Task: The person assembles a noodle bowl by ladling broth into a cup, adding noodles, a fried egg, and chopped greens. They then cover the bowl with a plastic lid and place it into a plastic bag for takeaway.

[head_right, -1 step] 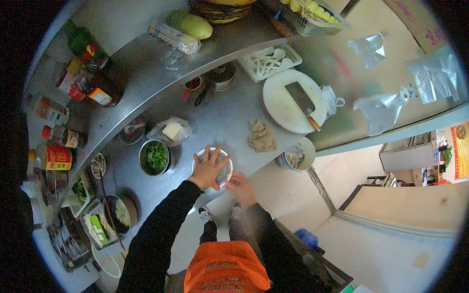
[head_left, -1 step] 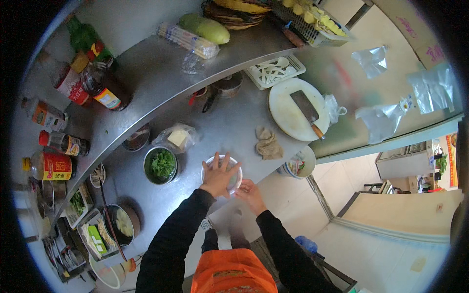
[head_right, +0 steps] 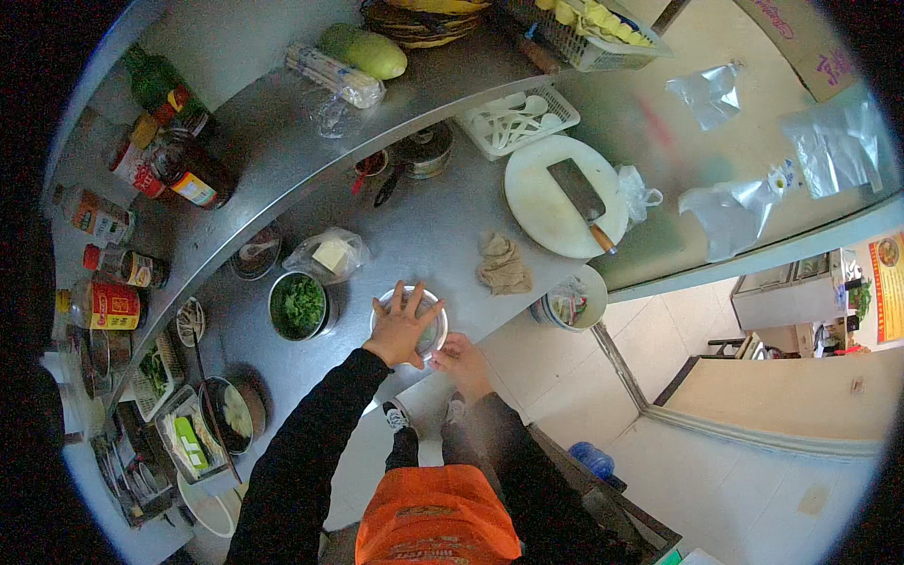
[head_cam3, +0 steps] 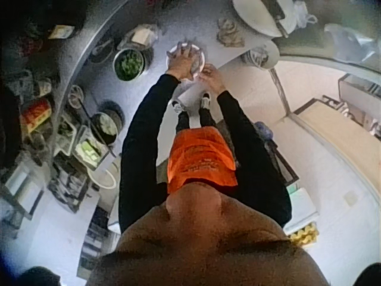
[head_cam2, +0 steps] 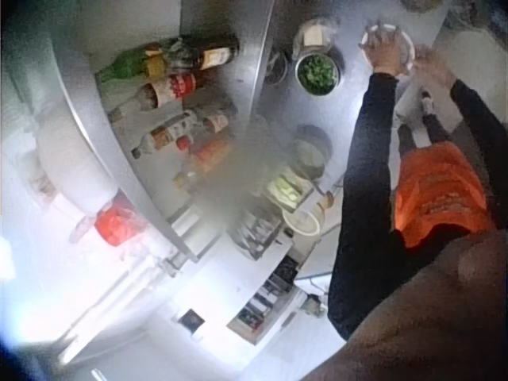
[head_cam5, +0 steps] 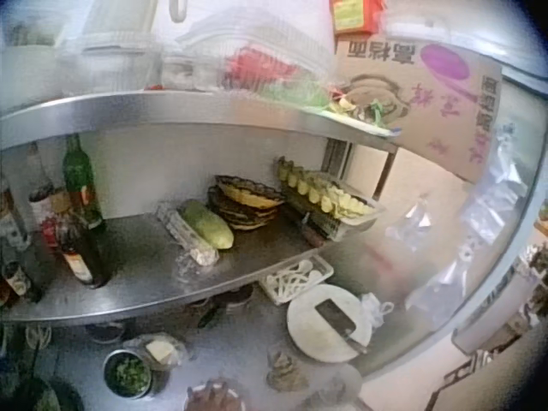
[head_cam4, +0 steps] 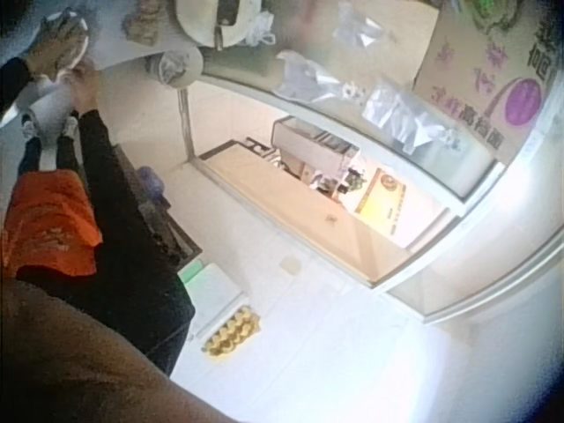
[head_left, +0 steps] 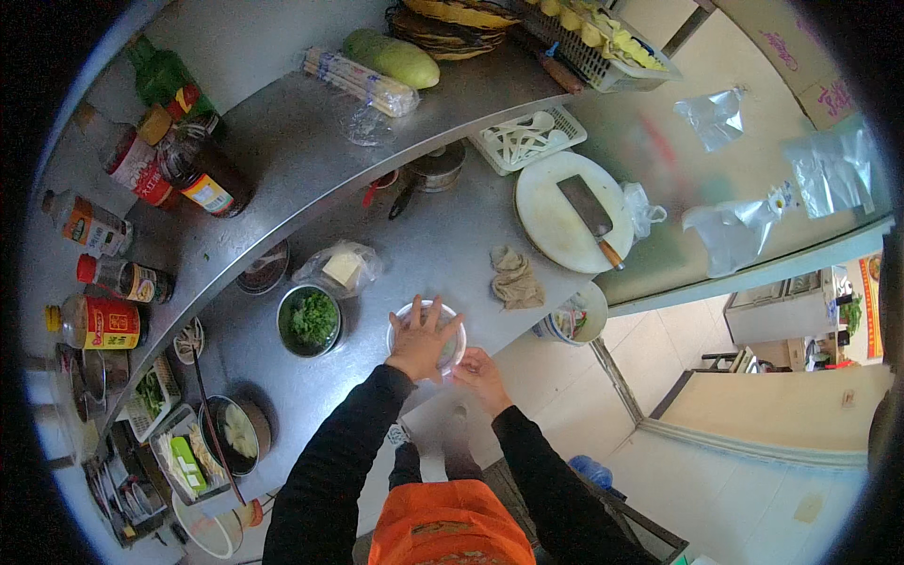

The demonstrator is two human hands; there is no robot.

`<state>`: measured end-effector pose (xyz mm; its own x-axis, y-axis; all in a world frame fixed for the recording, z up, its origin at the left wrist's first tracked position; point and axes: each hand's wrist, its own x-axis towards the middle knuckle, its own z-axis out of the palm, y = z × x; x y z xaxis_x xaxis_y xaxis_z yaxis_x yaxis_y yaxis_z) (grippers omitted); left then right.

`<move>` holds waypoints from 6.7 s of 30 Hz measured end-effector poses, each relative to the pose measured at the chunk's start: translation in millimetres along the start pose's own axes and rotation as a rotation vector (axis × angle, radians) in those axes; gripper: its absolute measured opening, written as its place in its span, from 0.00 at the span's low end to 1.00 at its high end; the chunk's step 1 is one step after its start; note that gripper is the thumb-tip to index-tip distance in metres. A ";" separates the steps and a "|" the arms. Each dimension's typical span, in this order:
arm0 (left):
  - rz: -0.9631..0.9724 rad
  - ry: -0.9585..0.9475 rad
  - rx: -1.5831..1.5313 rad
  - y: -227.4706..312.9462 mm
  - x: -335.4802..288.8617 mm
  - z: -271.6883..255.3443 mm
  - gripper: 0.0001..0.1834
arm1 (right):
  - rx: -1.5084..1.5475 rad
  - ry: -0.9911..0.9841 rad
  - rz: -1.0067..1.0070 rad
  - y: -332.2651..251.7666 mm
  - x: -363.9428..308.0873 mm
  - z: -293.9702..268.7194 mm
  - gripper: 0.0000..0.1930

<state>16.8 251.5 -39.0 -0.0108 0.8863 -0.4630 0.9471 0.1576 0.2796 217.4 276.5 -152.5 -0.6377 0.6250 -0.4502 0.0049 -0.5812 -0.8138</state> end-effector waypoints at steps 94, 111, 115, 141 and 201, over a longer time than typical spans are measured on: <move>-0.232 0.580 -0.185 37.3 70.5 -52.9 0.64 | -2.338 0.872 -0.487 -431.3 7.2 -539.6 0.28; 0.199 -0.006 -1.611 303.4 155.1 21.9 0.25 | 0.110 0.127 -0.403 -356.5 -168.0 -279.7 0.22; 0.319 -0.418 -2.097 316.7 153.0 -18.1 0.25 | 0.429 0.208 -0.476 -357.1 -216.9 -262.3 0.20; 0.654 0.403 -0.535 317.6 34.3 -77.4 0.17 | -0.540 0.521 -0.325 -253.0 -239.9 -154.4 0.11; -0.552 0.780 0.038 -147.7 -170.1 47.0 0.29 | -1.117 -0.260 -0.349 -98.4 55.8 47.6 0.22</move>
<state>-106.2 57.0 -41.1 -0.6567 0.7340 0.1731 0.7541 0.6381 0.1555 144.7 343.7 -80.0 -0.8735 0.4603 -0.1586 0.3845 0.4524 -0.8047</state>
